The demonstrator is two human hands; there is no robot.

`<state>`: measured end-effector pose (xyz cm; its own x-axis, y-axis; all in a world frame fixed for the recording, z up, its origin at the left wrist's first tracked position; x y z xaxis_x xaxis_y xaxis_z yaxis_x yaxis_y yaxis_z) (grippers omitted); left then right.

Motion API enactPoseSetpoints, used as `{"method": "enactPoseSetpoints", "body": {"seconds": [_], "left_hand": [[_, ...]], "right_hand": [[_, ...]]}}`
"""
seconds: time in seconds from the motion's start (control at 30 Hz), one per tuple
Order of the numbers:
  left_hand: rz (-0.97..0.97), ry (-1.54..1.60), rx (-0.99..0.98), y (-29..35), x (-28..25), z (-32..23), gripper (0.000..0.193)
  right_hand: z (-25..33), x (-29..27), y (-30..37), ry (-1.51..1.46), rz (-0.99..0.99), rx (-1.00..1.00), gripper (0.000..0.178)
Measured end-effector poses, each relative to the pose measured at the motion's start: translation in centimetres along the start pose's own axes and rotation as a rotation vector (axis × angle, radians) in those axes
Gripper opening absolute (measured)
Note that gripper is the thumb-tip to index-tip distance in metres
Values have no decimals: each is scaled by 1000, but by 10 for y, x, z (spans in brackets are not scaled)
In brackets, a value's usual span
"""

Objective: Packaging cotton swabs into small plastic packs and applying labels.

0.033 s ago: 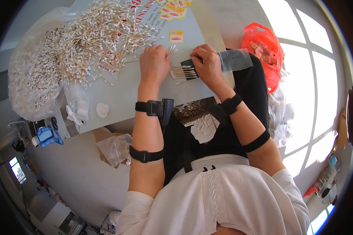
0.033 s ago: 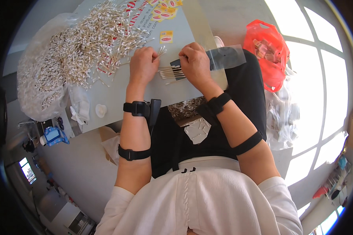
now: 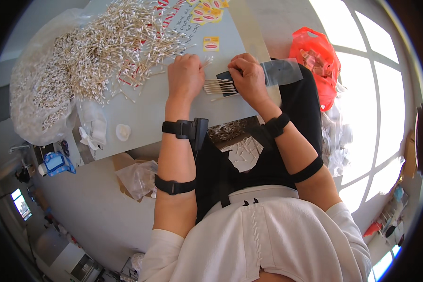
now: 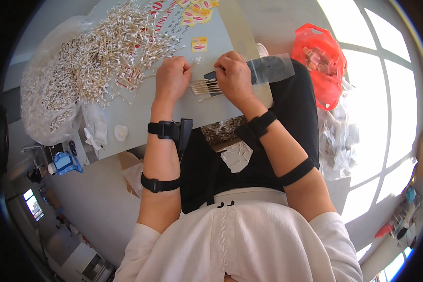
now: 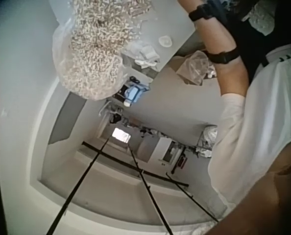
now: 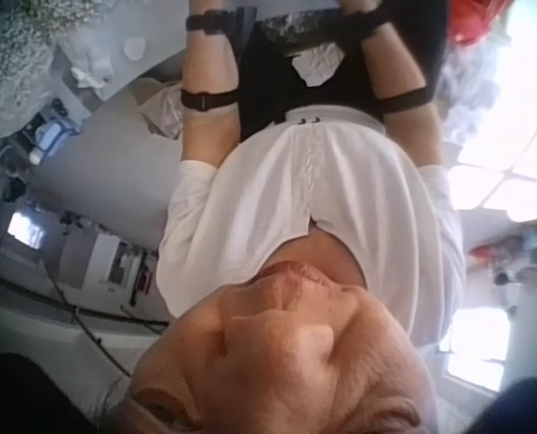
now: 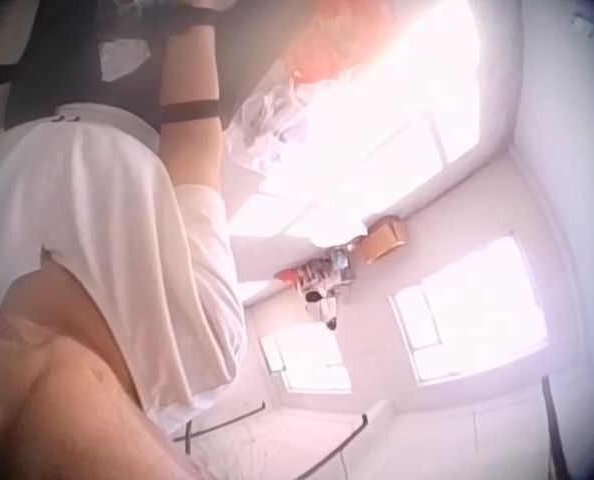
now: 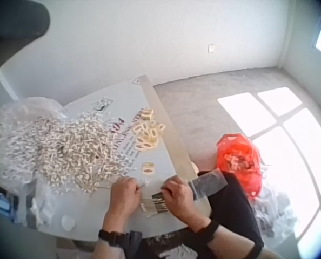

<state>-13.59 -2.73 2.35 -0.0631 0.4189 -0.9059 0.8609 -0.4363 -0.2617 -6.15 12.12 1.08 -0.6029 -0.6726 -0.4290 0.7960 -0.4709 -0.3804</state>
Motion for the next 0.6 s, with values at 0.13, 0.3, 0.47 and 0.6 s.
{"method": "enactPoseSetpoints", "body": {"seconds": [0.13,0.3,0.47,0.6], "left_hand": [[3,81,-95,-3,0,6,7],[53,191,-240,-7,3,23,4],[-60,102,-84,-13,-3,18,7],[-179,90,-60,-11,-8,19,7]], "right_hand": [[-3,1,2,-16,19,35,4],[2,-3,7,-38,47,-9,5],[2,-2,8,-25,59,-16,6],[1,-1,9,-23,64,-6,7]]}}
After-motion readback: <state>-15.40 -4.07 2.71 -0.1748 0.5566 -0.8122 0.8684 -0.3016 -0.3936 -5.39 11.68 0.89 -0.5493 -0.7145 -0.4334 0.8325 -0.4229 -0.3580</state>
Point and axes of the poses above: each hand's wrist, its own y-axis away from the middle knuckle, its own x-axis out of the palm, z = x × y, the point moved 9 cm from there along -y, towards the middle knuckle, and after that the axes turned 11 degrees about -z, right-handed, at the moved point
